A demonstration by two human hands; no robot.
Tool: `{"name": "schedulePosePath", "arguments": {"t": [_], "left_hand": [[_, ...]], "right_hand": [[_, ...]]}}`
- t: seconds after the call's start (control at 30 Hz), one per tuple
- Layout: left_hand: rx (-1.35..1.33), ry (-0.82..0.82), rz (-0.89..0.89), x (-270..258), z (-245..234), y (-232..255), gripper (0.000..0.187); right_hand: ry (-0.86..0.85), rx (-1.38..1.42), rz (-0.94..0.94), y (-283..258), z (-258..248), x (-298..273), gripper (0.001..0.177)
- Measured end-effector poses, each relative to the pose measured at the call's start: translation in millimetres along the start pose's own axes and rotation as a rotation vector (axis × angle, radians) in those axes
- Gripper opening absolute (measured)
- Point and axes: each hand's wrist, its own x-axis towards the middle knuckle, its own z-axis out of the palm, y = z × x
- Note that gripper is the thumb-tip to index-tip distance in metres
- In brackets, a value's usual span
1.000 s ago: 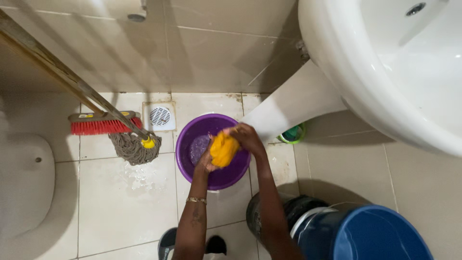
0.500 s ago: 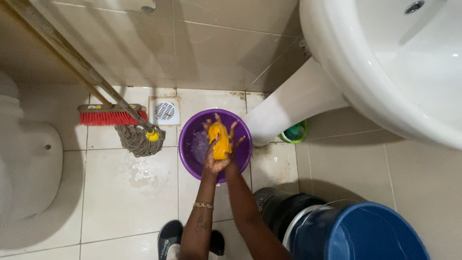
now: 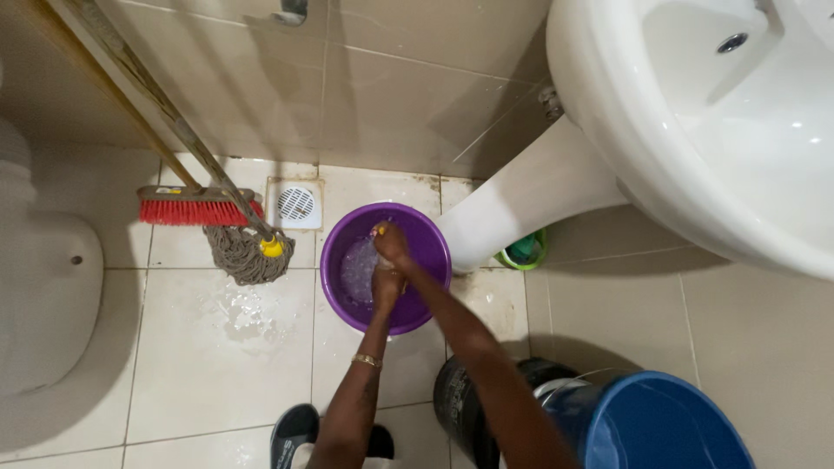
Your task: The person scrubs a white pedestal sink with a yellow sponge, rinsing the sponge in a purple bucket. They then wipe the sink basin and faucet with a yellow cloth, rinsing and wringing the cloth in the bucket. The person continues wiping the sink and faucet, then rinses the cloth again in the bucket.
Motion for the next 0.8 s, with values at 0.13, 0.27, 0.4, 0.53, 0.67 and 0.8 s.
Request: {"name": "schedulePosePath", "arguments": {"t": [0.13, 0.27, 0.4, 0.53, 0.67, 0.8], "left_hand": [[0.110, 0.197, 0.115, -11, -2, 4, 0.037], [-0.020, -0.064, 0.057, -14, -15, 16, 0.043], [-0.572, -0.683, -0.264, -7, -44, 48, 0.050], [-1.540, -1.084, -0.744, -35, -37, 104, 0.052], [-1.868, -0.768, -0.794, -73, -35, 154, 0.051], [-1.691, -0.761, -0.831, -70, -53, 166, 0.039]], "right_hand": [[0.170, -0.148, 0.148, -6, 8, -6, 0.029], [-0.248, 0.140, 0.173, -12, -35, -3, 0.053], [-0.896, 1.199, 0.272, -5, -116, -33, 0.082], [-0.461, 1.933, 0.208, -91, -143, -106, 0.085], [0.136, 2.192, 0.152, -166, -169, -127, 0.078], [-0.056, 2.138, 0.140, -172, -193, -118, 0.064]]}}
